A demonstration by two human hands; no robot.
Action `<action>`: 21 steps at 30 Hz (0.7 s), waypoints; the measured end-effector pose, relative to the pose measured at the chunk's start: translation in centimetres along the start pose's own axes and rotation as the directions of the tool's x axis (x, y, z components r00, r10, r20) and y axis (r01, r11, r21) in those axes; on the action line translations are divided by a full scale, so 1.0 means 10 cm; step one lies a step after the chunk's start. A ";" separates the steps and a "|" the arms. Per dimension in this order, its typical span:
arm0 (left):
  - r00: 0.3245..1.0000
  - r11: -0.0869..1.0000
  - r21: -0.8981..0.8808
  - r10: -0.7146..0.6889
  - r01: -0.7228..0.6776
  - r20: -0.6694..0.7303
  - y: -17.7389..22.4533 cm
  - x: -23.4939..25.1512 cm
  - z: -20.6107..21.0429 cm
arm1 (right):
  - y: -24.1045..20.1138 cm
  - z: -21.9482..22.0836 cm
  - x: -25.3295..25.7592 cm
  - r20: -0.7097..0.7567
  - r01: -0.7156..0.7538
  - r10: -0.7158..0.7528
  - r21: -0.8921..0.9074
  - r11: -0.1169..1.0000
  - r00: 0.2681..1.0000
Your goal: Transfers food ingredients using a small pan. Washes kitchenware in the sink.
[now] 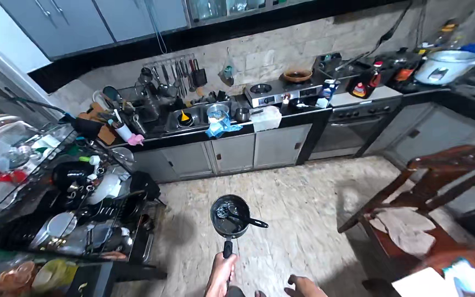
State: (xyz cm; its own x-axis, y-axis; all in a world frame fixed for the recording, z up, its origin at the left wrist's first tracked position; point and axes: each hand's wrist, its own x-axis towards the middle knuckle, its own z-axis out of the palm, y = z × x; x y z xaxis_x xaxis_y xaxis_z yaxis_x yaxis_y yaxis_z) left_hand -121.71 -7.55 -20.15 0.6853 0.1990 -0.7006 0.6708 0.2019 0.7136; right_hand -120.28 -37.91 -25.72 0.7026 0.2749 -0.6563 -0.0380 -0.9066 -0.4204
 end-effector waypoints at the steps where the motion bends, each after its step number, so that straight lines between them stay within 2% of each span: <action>1: 1.000 1.000 -0.009 0.017 -0.017 -0.008 0.29 0.26 -0.02 | -0.20 -0.32 0.36 -0.014 0.007 -0.007 -0.004 1.000 1.000; 4: 0.998 0.998 -0.003 0.067 -0.067 -0.011 1.10 1.12 -0.06 | -0.68 -1.14 1.45 -0.178 0.133 -0.124 0.041 0.990 0.976; 6: 0.996 0.996 -0.004 0.088 -0.088 0.006 1.66 1.72 -0.06 | -0.84 -1.54 2.17 -0.229 0.187 -0.175 0.030 0.982 0.957; 8: 0.995 0.995 0.002 0.097 -0.098 0.037 2.28 2.34 -0.02 | -0.91 -1.83 2.79 -0.219 0.166 -0.160 0.011 0.986 0.963; 10: 0.991 0.993 0.030 0.110 -0.112 0.078 3.01 2.99 0.06 | -0.92 -2.07 3.30 -0.212 0.090 -0.084 0.016 0.996 0.974; 15: 0.972 0.986 0.073 0.133 -0.150 0.193 4.91 4.32 0.64 | -0.81 -2.55 3.79 -0.192 -0.152 0.197 0.223 0.963 0.961; 18: 0.948 0.971 0.082 0.197 -0.224 0.252 6.01 5.12 1.23 | -0.69 -2.84 4.10 -0.241 -0.166 0.264 0.361 0.918 0.934; 21: 0.922 0.953 0.080 0.257 -0.291 0.288 6.85 5.95 1.89 | -0.59 -3.28 4.63 -0.315 -0.144 0.310 0.455 0.879 0.897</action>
State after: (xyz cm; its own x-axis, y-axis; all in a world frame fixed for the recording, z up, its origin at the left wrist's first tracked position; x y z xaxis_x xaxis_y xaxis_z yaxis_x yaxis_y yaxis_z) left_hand -29.60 0.02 -12.88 0.8864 -0.0406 -0.4611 0.4628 0.0578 0.8846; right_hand -64.17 -30.33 -33.08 0.8424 -0.1358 -0.5214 -0.4580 -0.6902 -0.5602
